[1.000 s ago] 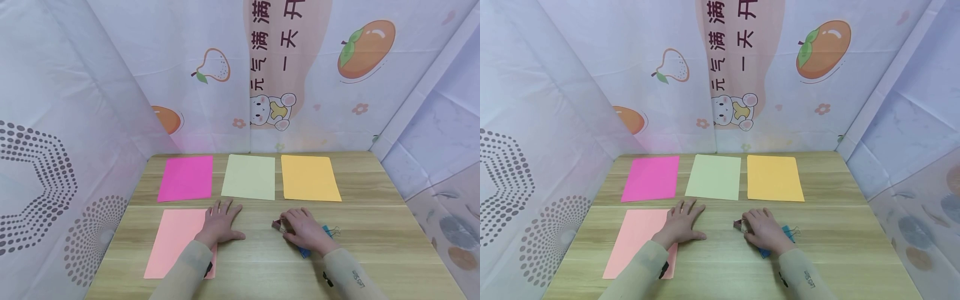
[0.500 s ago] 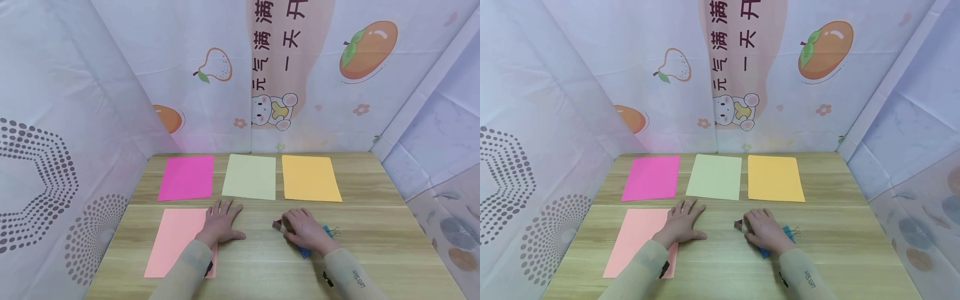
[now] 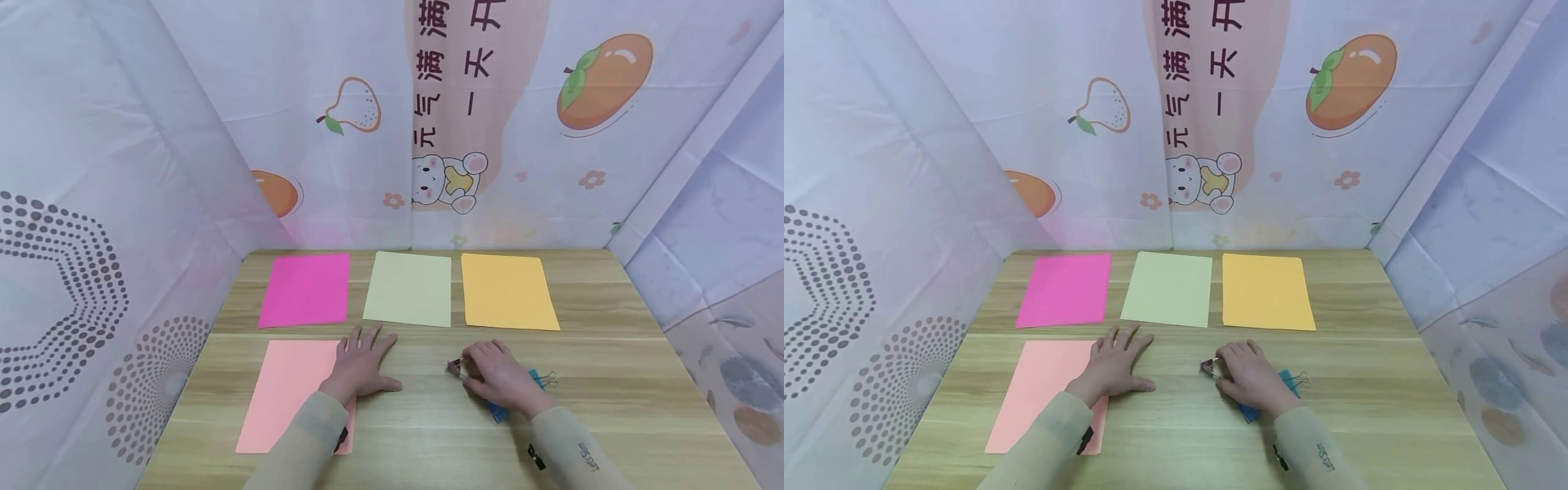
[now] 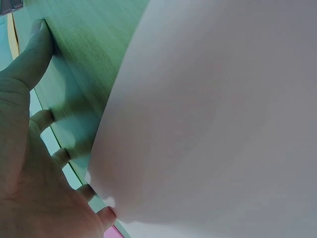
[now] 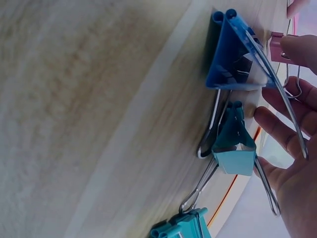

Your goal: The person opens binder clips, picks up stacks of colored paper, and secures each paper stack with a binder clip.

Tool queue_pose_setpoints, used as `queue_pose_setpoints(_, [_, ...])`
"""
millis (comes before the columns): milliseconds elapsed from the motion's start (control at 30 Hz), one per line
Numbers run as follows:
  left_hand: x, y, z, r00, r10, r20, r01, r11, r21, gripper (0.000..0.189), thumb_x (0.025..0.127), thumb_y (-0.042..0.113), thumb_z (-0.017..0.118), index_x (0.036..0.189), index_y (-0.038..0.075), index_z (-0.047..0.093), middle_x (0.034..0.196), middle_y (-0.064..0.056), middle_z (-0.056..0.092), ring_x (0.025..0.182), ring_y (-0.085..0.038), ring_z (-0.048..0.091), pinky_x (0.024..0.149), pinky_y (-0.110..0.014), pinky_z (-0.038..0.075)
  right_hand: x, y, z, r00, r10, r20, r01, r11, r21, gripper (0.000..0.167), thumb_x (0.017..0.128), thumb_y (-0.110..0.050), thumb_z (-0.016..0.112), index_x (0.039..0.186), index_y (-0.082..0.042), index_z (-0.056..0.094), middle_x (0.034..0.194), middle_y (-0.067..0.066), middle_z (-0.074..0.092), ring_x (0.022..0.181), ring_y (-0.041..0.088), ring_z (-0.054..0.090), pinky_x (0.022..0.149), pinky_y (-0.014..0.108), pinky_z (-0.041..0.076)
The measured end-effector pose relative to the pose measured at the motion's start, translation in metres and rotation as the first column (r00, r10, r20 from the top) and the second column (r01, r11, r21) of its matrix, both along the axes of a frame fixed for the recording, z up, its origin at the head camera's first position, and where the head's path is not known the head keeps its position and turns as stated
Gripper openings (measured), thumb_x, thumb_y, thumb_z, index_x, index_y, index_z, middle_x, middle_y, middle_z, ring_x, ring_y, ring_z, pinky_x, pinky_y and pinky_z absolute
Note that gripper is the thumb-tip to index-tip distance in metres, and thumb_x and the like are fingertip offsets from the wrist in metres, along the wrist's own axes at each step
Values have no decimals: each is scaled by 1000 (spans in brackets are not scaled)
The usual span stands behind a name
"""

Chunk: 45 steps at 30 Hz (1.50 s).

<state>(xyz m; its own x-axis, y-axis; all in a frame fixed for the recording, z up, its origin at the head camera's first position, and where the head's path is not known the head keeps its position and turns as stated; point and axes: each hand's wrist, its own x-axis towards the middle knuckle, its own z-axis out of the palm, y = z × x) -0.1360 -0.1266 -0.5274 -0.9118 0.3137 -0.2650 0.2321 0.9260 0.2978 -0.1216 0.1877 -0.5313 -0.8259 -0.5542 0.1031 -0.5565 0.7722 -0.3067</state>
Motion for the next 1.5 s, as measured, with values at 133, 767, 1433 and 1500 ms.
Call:
queue_pose_setpoints(133, [0, 0, 0, 1000, 5, 3, -5, 1000, 6, 98, 76, 68, 78, 158, 31, 39, 168, -8, 21, 152, -47, 14, 117, -67, 18, 1, 1, 1, 1000, -1, -18, 1, 1000, -11, 39, 87, -25, 80, 118, -8, 62, 114, 5, 65, 111, 25, 61, 111, 60, 38])
queue_pose_setpoints(767, [-2, 0, -3, 1000, 5, 7, -5, 1000, -6, 99, 76, 70, 76, 159, 33, 37, 170, -5, 17, 153, -46, 11, 117, -66, 17, 2, 2, 0, 999, -32, -27, 32, 999, -24, 41, 86, -31, 82, 114, -7, 65, 108, 5, 69, 106, 26, 64, 101, 48, 48])
queue_pose_setpoints(1433, [-2, -2, -7, 1000, -3, 3, 3, 1000, -27, 99, 78, 71, 75, 160, 34, 34, 171, -4, 14, 154, -45, 10, 118, -66, 15, 1, 3, 8, 998, -19, -64, 16, 999, -47, 35, 87, -31, 80, 110, -8, 66, 86, -2, 70, 78, 10, 63, 90, 44, 45])
queue_pose_setpoints(1500, [-2, -2, -7, 1000, -3, 2, 3, 1000, -25, 99, 77, 71, 75, 160, 34, 35, 171, -4, 15, 154, -45, 10, 118, -66, 15, 1, 4, 8, 997, -9, -75, 6, 999, -46, 34, 88, -31, 79, 110, -7, 67, 86, -3, 69, 78, 10, 62, 88, 43, 45])
